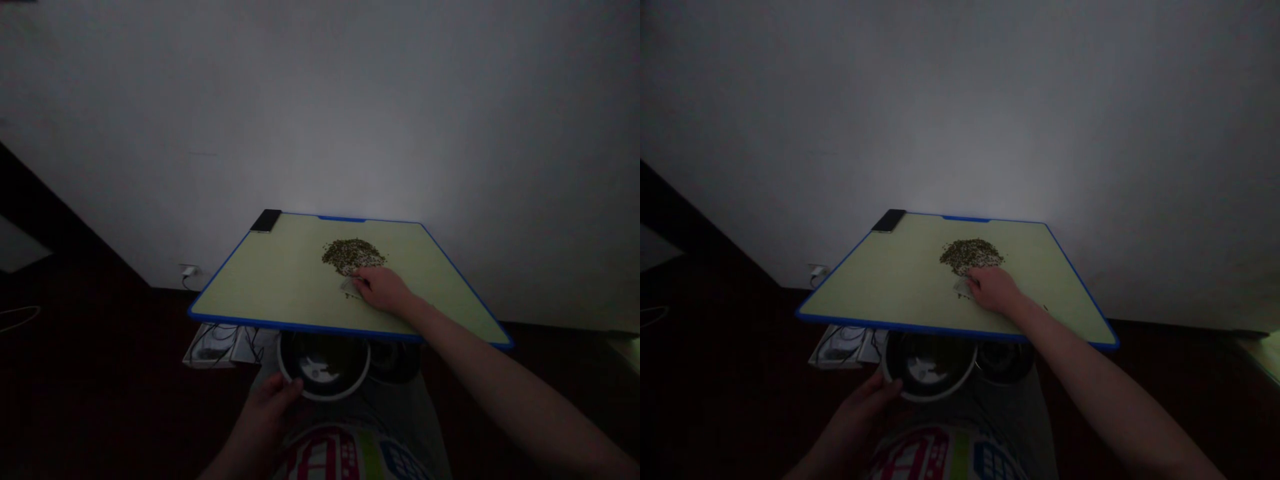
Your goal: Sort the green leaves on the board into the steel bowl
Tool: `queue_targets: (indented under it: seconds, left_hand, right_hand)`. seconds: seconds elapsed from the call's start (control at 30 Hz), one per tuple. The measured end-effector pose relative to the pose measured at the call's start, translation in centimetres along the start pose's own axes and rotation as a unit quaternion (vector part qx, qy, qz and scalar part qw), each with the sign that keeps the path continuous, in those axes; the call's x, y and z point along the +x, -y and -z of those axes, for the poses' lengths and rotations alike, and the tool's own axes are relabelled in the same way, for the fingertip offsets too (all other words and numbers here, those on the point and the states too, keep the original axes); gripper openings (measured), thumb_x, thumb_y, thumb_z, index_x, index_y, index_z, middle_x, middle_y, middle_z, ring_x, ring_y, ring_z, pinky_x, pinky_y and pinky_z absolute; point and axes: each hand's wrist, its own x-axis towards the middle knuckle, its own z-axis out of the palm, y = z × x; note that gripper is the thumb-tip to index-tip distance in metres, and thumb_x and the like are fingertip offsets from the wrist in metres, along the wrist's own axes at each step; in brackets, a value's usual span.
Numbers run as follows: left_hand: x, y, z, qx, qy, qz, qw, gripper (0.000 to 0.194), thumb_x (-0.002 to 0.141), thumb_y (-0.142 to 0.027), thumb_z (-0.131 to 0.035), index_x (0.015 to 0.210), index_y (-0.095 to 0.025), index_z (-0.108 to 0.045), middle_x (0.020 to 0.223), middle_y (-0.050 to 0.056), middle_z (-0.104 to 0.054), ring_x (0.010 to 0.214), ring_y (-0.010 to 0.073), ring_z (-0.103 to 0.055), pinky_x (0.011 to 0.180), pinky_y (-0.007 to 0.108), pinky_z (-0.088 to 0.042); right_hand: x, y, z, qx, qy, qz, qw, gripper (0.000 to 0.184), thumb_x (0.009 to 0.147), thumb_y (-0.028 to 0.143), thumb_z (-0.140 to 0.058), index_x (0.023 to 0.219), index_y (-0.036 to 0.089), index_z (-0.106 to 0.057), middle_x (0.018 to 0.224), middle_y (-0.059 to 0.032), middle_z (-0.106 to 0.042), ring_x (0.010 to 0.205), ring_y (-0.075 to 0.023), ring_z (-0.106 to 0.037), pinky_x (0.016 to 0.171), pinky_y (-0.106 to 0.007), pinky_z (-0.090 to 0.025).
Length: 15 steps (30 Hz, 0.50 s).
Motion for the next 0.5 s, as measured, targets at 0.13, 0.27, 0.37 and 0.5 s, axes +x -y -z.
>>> queue_targets:
  seconds: [0.13, 0.27, 0.37, 0.5]
  left_hand:
    - [-0.3, 0.4, -0.5, -0.028, 0.013, 0.01, 0.999, 0.023, 0.068, -0.023, -0.078, 0.09, -0.017, -0.072, 0.097, 0.01, -0.08, 0.1, 0.0289, -0.071, 0.089, 0.039, -0.055]
    - [-0.2, 0.9, -0.5, -0.02, 0.024, 0.027, 0.999, 0.02, 0.066, -0.027, -0.081, 0.082, -0.018, -0.073, 0.093, 0.008, -0.081, 0.1, 0.0302, -0.071, 0.088, 0.04, -0.056]
    - [0.1, 1.5, -0.3, -0.02, 0.038, 0.024, 0.999, 0.023, 0.064, -0.029, -0.081, 0.084, -0.018, -0.073, 0.095, 0.009, -0.081, 0.098, 0.0307, -0.072, 0.088, 0.042, -0.055]
    - [0.4, 2.0, 0.0, -0.016, 0.034, 0.013, 0.999, 0.027, 0.063, -0.032, -0.082, 0.085, -0.019, -0.074, 0.095, 0.008, -0.08, 0.099, 0.0297, -0.071, 0.088, 0.042, -0.055]
  right_hand:
    - [-0.7, 0.2, -0.1, 0.003, 0.0, -0.009, 1.0, 0.033, 0.096, 0.035, -0.04, 0.113, 0.02, -0.064, 0.103, -0.0093, -0.07, 0.093, -0.0209, -0.063, 0.079, -0.028, -0.04]
    - [-1.1, -0.2, -0.3, 0.015, -0.014, -0.02, 1.0, 0.03, 0.095, 0.033, -0.042, 0.111, 0.02, -0.064, 0.104, -0.0084, -0.071, 0.091, -0.0207, -0.063, 0.077, -0.028, -0.04]
    - [-1.2, -0.6, -0.3, 0.025, -0.019, -0.017, 0.999, 0.03, 0.095, 0.032, -0.043, 0.111, 0.02, -0.065, 0.104, -0.0086, -0.071, 0.091, -0.0209, -0.064, 0.078, -0.029, -0.041]
    - [-1.2, -0.5, -0.5, 0.039, -0.023, -0.001, 0.999, 0.03, 0.094, 0.032, -0.044, 0.111, 0.019, -0.065, 0.105, -0.0085, -0.071, 0.093, -0.0211, -0.064, 0.078, -0.029, -0.041]
